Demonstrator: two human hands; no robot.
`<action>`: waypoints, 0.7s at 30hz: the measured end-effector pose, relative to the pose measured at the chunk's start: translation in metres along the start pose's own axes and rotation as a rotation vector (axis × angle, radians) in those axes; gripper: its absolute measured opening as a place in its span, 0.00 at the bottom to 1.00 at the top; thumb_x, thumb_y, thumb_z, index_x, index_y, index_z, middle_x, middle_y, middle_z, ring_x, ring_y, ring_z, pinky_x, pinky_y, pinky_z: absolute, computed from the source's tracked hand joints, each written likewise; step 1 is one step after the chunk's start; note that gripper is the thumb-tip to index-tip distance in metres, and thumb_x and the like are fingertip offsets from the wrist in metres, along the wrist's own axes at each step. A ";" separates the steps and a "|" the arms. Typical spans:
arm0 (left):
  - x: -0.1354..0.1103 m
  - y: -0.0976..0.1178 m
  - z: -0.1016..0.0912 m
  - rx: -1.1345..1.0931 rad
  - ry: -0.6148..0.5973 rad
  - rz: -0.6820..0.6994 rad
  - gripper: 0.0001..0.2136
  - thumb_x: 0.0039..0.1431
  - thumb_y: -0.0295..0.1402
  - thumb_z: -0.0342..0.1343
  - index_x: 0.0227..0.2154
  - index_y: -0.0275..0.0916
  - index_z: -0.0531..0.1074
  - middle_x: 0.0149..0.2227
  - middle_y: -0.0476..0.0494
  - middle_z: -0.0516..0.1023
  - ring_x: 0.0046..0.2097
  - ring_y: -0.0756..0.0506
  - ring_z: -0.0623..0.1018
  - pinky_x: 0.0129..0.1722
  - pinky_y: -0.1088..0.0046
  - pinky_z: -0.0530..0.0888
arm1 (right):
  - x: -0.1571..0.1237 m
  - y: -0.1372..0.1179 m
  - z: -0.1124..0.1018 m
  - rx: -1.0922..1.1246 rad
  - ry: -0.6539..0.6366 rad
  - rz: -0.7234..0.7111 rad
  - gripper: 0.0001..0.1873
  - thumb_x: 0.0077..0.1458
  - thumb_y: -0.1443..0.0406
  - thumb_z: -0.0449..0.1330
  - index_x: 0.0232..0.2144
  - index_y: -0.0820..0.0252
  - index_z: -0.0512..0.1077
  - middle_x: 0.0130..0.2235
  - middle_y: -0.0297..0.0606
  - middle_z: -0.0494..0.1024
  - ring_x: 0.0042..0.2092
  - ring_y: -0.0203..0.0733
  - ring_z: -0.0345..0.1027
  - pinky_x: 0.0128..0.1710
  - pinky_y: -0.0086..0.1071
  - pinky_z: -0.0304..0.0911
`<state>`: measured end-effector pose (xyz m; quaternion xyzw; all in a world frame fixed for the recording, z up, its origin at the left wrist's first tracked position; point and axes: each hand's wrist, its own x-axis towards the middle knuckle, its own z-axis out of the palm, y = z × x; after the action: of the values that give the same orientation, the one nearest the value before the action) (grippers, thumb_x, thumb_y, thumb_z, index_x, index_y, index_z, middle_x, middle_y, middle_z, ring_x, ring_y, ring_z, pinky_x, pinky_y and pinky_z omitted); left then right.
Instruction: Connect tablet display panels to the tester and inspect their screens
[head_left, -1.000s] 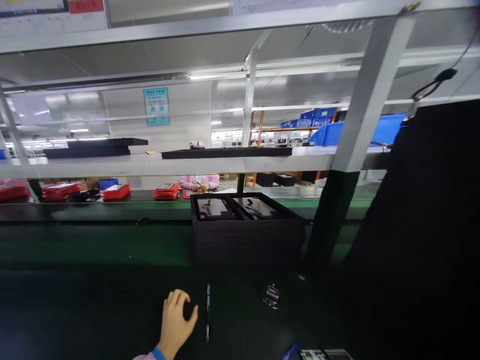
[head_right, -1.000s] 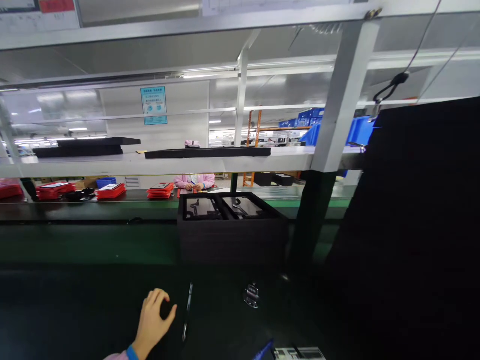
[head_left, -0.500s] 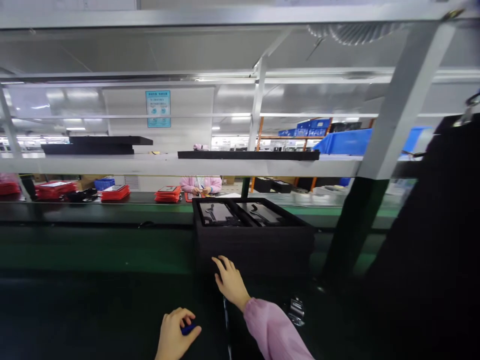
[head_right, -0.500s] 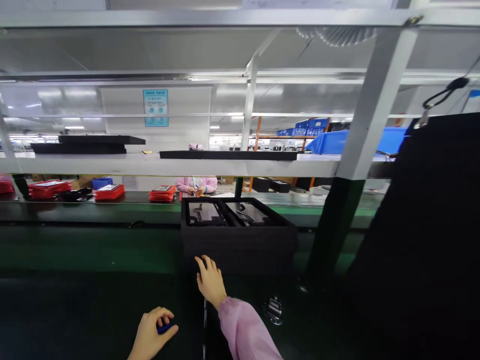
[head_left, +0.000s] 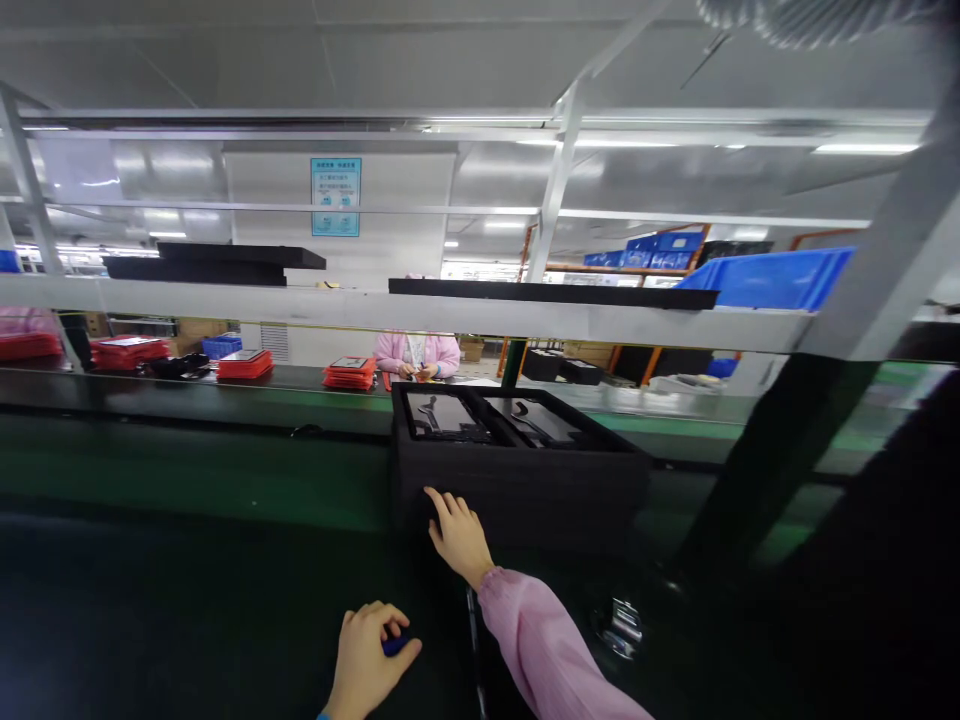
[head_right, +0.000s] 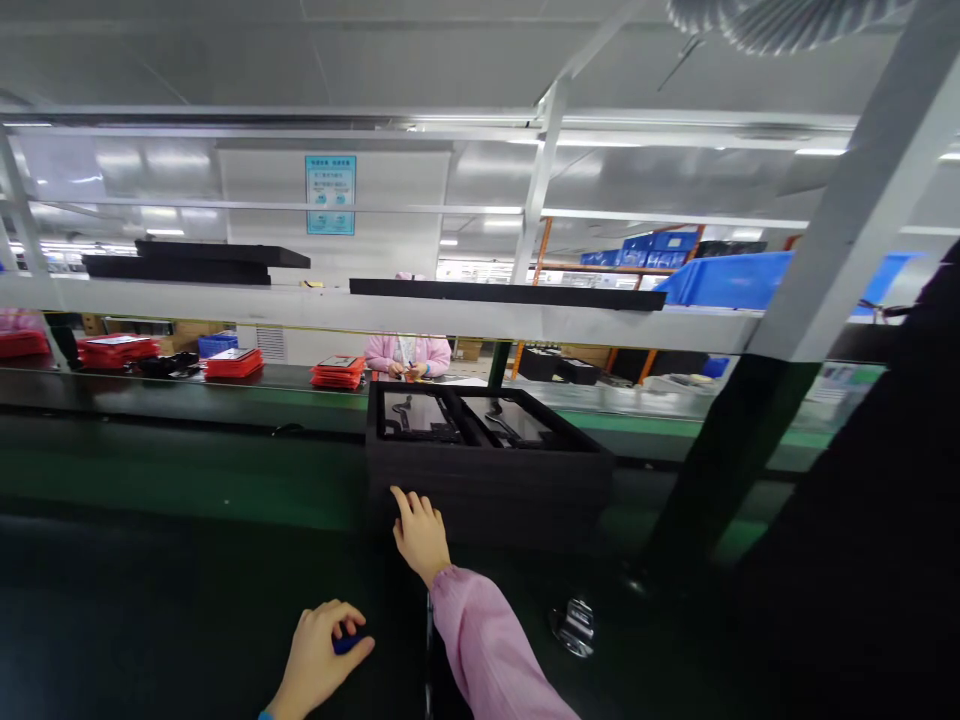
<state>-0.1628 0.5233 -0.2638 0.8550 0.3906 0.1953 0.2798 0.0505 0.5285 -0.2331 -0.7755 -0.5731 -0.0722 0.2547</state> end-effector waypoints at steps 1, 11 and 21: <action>0.000 0.000 0.000 0.001 0.000 -0.005 0.06 0.50 0.36 0.58 0.32 0.44 0.76 0.31 0.51 0.78 0.34 0.45 0.75 0.40 0.67 0.64 | 0.000 -0.002 -0.001 0.043 0.000 0.012 0.30 0.55 0.73 0.52 0.59 0.52 0.61 0.49 0.42 0.70 0.50 0.49 0.60 0.48 0.40 0.57; 0.000 -0.004 0.005 -0.028 0.011 -0.016 0.07 0.50 0.37 0.60 0.32 0.44 0.77 0.31 0.51 0.78 0.34 0.46 0.75 0.40 0.66 0.65 | 0.008 -0.058 0.005 0.962 -0.084 0.384 0.32 0.45 0.57 0.65 0.54 0.55 0.64 0.32 0.33 0.70 0.37 0.46 0.68 0.38 0.39 0.63; -0.001 -0.007 0.006 -0.069 0.025 -0.021 0.07 0.48 0.37 0.61 0.32 0.44 0.77 0.32 0.51 0.79 0.35 0.45 0.75 0.40 0.66 0.64 | 0.029 -0.091 -0.009 2.003 -0.009 0.706 0.18 0.57 0.49 0.55 0.28 0.56 0.61 0.28 0.31 0.64 0.28 0.35 0.66 0.29 0.31 0.67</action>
<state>-0.1639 0.5241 -0.2729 0.8381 0.3963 0.2161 0.3062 -0.0220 0.5684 -0.1850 -0.3346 -0.1144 0.5137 0.7817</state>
